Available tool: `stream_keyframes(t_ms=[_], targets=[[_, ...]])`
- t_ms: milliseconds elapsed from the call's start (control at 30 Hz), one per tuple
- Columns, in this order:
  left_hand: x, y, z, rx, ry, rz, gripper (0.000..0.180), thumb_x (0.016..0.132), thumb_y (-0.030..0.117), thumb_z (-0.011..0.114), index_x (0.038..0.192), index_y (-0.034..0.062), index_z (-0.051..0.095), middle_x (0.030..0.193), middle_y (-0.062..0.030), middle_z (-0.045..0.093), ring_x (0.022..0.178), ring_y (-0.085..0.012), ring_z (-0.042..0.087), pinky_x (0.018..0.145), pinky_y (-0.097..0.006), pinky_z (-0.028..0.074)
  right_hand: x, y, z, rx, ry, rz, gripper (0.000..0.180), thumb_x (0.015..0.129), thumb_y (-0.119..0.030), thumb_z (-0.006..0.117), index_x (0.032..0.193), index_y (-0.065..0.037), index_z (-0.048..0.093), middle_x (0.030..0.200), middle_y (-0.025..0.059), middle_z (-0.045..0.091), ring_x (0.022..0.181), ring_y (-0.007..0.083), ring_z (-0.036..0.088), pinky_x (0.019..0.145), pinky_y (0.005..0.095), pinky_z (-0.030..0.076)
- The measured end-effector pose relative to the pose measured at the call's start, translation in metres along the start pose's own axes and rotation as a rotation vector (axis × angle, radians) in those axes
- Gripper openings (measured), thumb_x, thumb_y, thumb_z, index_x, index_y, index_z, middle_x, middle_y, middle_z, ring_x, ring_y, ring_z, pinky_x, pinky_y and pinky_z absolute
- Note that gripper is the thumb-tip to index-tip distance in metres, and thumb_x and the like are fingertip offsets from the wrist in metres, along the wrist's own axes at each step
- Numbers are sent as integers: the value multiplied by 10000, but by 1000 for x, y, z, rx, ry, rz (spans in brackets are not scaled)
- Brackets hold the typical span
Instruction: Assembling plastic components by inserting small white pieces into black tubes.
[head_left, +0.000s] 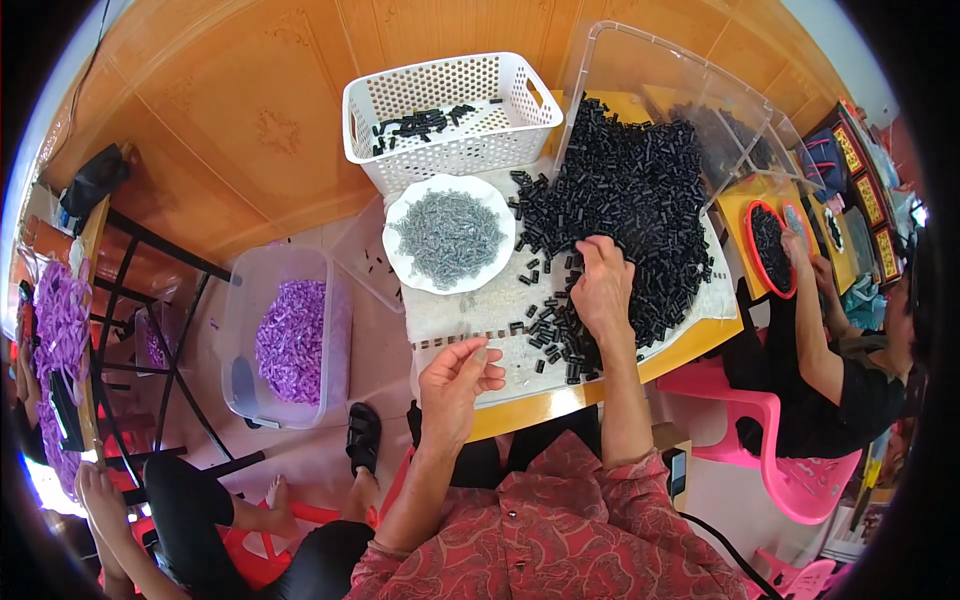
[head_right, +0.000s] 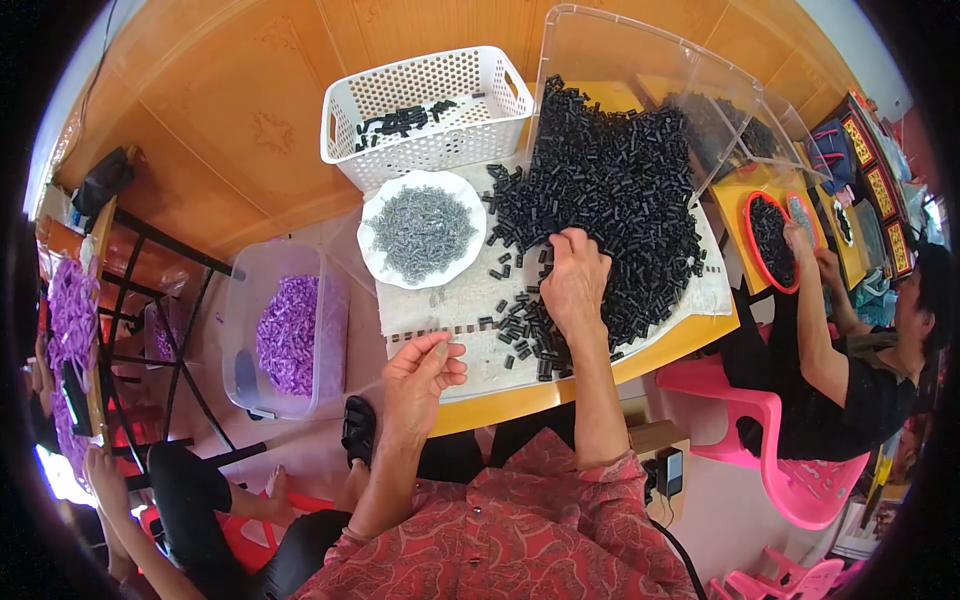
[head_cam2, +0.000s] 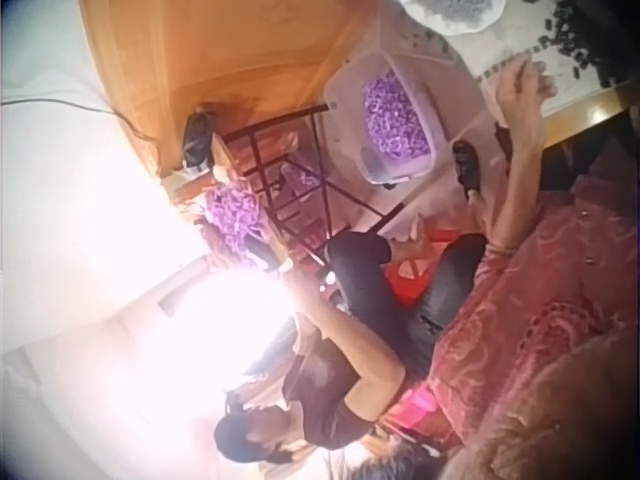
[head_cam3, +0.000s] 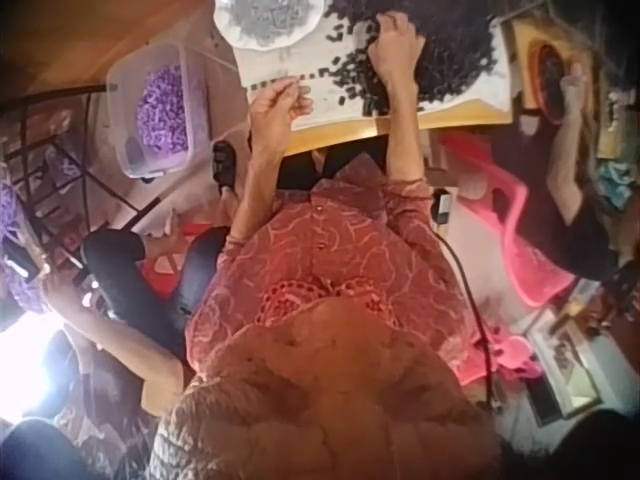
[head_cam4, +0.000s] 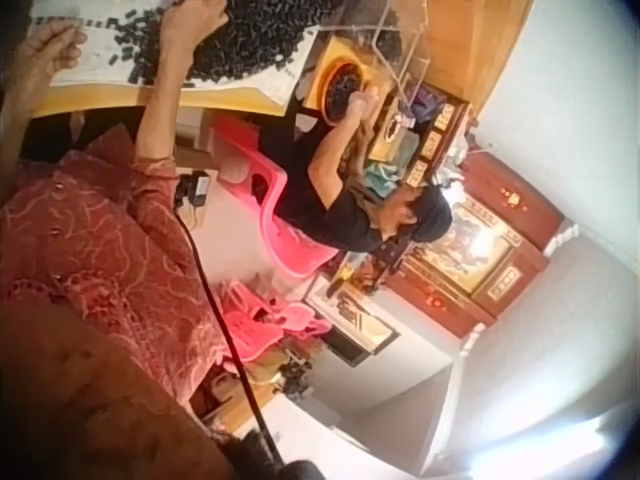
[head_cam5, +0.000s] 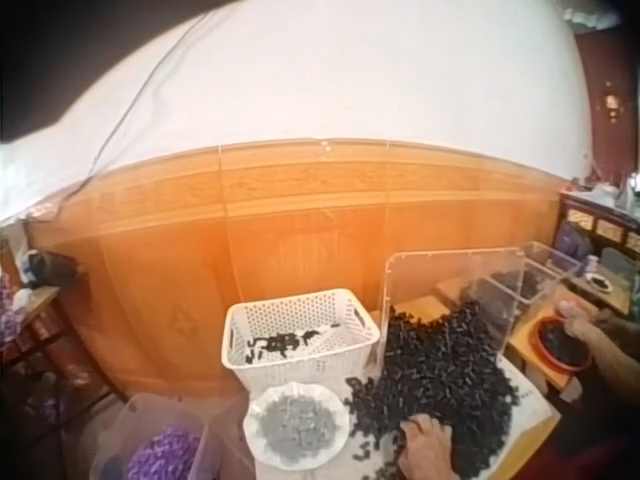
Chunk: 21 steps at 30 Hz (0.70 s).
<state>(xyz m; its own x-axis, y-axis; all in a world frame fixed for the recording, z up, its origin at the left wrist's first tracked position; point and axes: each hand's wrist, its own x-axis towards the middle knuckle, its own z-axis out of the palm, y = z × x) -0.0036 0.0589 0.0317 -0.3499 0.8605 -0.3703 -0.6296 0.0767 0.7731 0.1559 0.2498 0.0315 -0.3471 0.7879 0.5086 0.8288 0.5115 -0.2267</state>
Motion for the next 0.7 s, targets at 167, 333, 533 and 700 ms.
stream_keyframes(t_ms=[167, 333, 533, 700], targets=[[0, -2, -4, -13, 3, -1, 216, 982, 94, 598, 1156, -30, 626, 1014, -152, 700, 793, -172, 686, 713, -305, 591, -5, 11, -4, 570, -101, 99, 314, 743, 132, 549, 960, -45, 691, 900, 113, 646, 763, 276, 647, 693, 367, 515], [0, -3, -6, -26, 32, -13, 202, 983, 79, 583, 1148, -24, 633, 988, -148, 707, 771, -167, 684, 691, -297, 577, -15, 18, -21, 559, 57, 202, 300, 819, 184, 493, 969, -2, 675, 914, 98, 662, 754, 177, 658, 680, 271, 519], [0, -6, -5, -31, 25, -7, 199, 980, 81, 586, 1143, -22, 636, 983, -146, 709, 766, -168, 684, 689, -304, 578, -16, 17, -24, 462, 44, 176, 194, 801, 93, 589, 938, -18, 669, 894, 152, 653, 760, 308, 668, 673, 363, 538], [-3, -9, -8, -46, 28, -17, 196, 980, 76, 582, 1144, -20, 631, 992, -148, 708, 781, -174, 687, 694, -305, 578, -11, 1, -20, 358, -63, 191, 72, 821, -61, 685, 887, -37, 700, 863, 144, 668, 745, 374, 656, 671, 423, 531]])
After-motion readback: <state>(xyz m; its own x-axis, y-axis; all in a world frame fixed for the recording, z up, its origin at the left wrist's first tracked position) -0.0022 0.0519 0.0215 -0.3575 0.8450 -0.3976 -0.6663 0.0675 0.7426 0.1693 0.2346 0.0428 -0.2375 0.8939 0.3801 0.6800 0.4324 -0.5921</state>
